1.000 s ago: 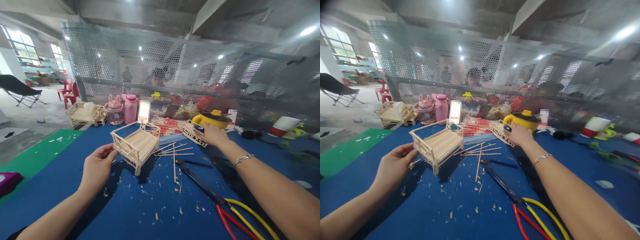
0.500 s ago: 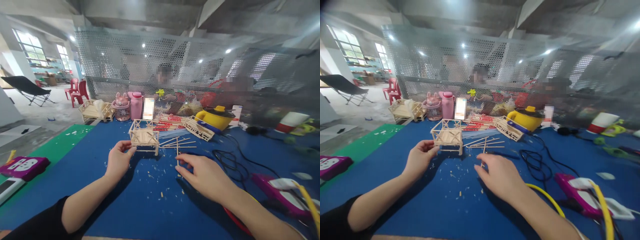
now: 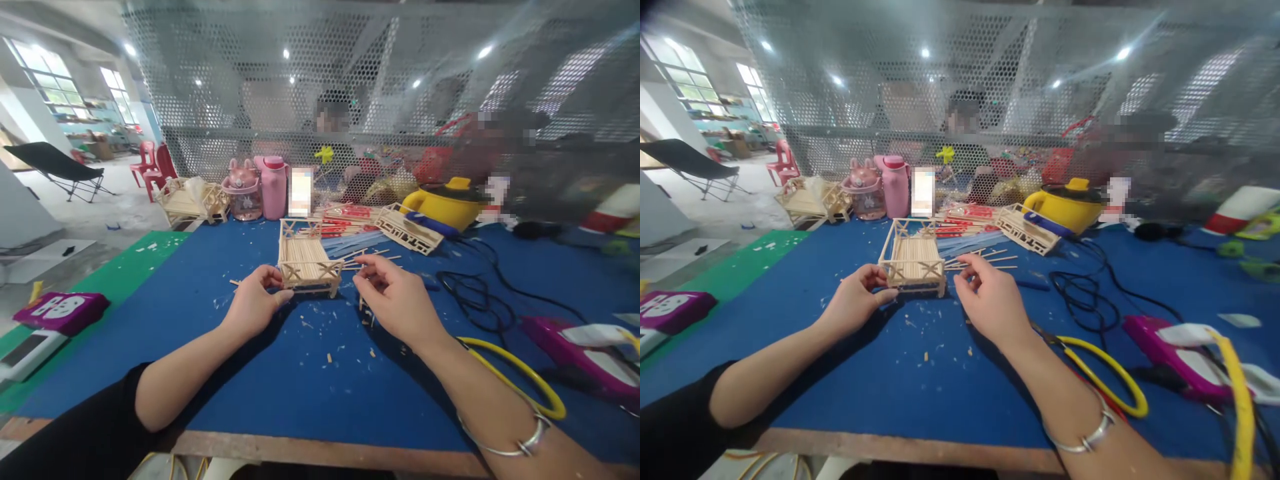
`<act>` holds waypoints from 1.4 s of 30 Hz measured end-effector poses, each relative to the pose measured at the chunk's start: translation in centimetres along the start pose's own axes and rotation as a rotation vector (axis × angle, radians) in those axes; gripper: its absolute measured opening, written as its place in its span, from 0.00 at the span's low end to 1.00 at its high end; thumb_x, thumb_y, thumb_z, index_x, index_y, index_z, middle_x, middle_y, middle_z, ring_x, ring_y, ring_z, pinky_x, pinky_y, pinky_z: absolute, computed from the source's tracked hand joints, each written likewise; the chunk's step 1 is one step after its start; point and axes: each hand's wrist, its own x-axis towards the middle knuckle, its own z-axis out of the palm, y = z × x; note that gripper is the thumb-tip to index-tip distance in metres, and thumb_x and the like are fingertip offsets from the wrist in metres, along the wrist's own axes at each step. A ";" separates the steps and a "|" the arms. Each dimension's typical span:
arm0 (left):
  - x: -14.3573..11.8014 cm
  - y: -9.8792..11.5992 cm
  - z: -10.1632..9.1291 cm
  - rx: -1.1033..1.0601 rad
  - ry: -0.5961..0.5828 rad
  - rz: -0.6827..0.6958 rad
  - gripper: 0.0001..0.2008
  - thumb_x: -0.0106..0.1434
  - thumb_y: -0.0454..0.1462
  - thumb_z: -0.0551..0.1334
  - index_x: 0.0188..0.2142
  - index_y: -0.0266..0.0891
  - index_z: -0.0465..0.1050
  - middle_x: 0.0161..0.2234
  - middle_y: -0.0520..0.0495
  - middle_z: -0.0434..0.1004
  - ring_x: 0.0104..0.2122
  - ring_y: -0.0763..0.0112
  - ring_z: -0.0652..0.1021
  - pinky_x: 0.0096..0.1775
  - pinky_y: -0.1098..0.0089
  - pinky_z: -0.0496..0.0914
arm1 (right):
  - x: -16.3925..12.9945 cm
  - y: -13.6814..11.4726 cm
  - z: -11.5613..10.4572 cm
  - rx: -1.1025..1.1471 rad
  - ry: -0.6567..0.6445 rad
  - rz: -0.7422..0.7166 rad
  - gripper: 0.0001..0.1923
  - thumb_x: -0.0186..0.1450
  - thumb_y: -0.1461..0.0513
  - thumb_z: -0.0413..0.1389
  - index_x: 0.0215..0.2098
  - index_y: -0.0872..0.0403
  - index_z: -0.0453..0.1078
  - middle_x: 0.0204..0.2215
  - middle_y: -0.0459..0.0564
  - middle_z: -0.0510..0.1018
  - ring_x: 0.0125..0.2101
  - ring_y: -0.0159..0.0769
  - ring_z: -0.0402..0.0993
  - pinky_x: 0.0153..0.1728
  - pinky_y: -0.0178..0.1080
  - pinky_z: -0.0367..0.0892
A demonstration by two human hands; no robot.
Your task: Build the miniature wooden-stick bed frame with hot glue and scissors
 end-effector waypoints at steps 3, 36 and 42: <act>0.3 0.6 -1.9 0.052 -0.107 0.003 0.11 0.49 0.34 0.64 0.34 0.39 0.71 0.35 0.46 0.80 0.38 0.64 0.79 0.42 0.65 0.69 | 0.0 -0.1 0.0 0.037 -0.006 0.014 0.14 0.59 0.60 0.53 0.43 0.53 0.70 0.28 0.48 0.77 0.25 0.33 0.73 0.26 0.34 0.67; -4.1 6.1 -2.9 0.345 -0.670 0.187 0.16 0.65 0.41 0.51 0.28 0.40 0.73 0.26 0.52 0.74 0.27 0.73 0.71 0.31 0.76 0.63 | -4.7 -4.7 1.2 -0.133 -0.561 -0.437 0.17 0.67 0.50 0.48 0.33 0.54 0.69 0.27 0.46 0.77 0.27 0.33 0.72 0.26 0.34 0.57; -4.0 4.9 -1.4 0.225 -0.638 0.060 0.17 0.67 0.43 0.48 0.29 0.39 0.68 0.24 0.54 0.69 0.24 0.76 0.67 0.28 0.76 0.62 | -4.0 -4.1 0.9 -0.010 -0.685 -0.262 0.15 0.68 0.55 0.48 0.29 0.53 0.69 0.24 0.42 0.76 0.23 0.27 0.68 0.24 0.31 0.53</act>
